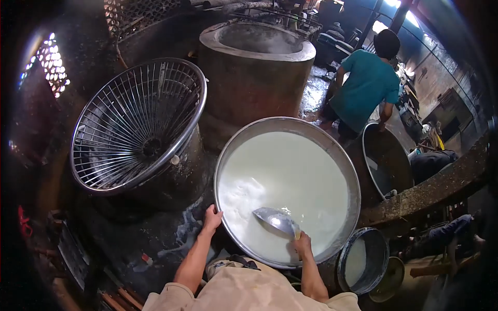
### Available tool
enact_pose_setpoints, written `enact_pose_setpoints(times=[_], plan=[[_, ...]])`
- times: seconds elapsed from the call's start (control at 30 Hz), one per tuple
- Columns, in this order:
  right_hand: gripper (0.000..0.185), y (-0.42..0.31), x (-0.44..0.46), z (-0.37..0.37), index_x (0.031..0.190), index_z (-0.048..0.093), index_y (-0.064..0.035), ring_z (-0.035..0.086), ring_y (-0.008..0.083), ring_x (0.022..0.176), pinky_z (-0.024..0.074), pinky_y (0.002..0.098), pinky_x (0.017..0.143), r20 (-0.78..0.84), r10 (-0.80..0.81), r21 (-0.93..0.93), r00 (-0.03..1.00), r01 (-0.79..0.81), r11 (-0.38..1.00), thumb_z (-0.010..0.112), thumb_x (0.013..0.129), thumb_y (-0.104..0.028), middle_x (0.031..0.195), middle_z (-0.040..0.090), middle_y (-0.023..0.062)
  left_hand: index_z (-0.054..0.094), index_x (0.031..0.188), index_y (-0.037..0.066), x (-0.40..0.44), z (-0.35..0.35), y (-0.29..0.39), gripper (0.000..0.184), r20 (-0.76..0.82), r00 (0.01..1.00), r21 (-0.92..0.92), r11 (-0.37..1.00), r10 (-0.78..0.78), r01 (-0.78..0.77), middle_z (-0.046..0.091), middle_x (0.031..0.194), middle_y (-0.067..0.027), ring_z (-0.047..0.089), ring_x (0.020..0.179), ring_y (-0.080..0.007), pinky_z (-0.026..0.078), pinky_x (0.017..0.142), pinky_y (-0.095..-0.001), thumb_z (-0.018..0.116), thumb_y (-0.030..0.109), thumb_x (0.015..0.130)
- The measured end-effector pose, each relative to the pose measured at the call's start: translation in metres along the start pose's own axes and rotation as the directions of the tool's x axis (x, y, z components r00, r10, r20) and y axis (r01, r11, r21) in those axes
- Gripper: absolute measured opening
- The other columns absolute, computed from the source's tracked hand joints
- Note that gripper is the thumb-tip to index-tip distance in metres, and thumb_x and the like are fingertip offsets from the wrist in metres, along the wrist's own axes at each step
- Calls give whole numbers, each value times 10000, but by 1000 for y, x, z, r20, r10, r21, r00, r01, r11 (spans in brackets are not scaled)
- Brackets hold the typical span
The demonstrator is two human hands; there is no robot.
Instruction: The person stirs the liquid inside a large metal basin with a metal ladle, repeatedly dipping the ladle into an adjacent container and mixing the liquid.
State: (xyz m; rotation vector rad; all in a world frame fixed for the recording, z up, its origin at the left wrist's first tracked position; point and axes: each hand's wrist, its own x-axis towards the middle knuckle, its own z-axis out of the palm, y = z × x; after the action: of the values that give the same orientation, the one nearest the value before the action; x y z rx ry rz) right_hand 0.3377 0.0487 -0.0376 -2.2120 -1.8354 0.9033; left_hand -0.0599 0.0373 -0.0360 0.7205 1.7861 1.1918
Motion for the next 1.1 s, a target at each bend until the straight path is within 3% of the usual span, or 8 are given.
enact_pose_setpoints(times=[0.07,0.17,0.27,0.47,0.67,0.73,0.83,1.1], plan=[[344,-16,-18,7,956,598,13,661,336,644,539,427,618,-26,-78,48,997,79,996,638,663,-163,748,654,215,569,980,-12,-2,-2,4,208,17,1000,2,1000,0,0,653,884,-112,619,810,-178,480,708,-319,612,10,779],[323,-28,-37,17,947,589,3,638,255,536,536,393,539,6,-44,116,999,43,992,650,653,-116,686,644,161,570,946,-3,6,1,-14,198,-12,1000,0,1000,16,-16,655,842,-107,624,767,-185,480,684,-333,648,35,768],[307,-93,-73,-26,929,574,12,600,192,512,515,350,491,152,80,244,985,-116,963,648,639,-59,637,612,106,563,897,12,12,1,-27,184,-10,999,95,994,48,-47,645,795,-110,623,729,-208,472,649,-351,668,67,756],[311,-160,-71,-99,923,573,-9,562,165,496,475,317,463,164,-71,260,984,27,965,662,627,-41,613,584,76,560,892,22,10,-3,-16,203,21,998,179,982,59,-62,636,784,-147,628,755,-312,467,666,-412,663,94,733],[378,-238,14,-110,1028,574,-9,586,442,882,489,467,794,-135,-368,-25,920,368,930,613,662,-96,918,637,231,592,1031,18,11,1,-24,305,74,997,105,993,38,-45,657,924,-170,633,888,-329,472,789,-398,649,95,742],[355,-243,60,-81,1030,564,-9,583,425,937,485,475,827,-159,-352,-226,923,313,923,599,691,-110,966,631,232,589,1035,18,17,7,-40,314,-59,989,140,982,134,-124,658,938,-177,634,899,-330,473,786,-409,660,104,742],[318,-242,96,-60,1022,575,-10,583,418,965,489,482,832,-77,-314,-317,946,276,907,583,723,-119,983,630,235,580,1005,14,-1,-7,16,308,41,999,199,980,-30,21,650,965,-205,625,934,-355,471,798,-423,678,130,737],[241,-160,77,-37,969,601,-20,609,401,940,499,467,832,73,-109,-285,991,125,950,582,753,-127,991,628,237,565,949,14,13,1,-18,278,-6,999,199,979,43,-41,636,945,-230,599,929,-407,468,788,-450,682,152,739]])
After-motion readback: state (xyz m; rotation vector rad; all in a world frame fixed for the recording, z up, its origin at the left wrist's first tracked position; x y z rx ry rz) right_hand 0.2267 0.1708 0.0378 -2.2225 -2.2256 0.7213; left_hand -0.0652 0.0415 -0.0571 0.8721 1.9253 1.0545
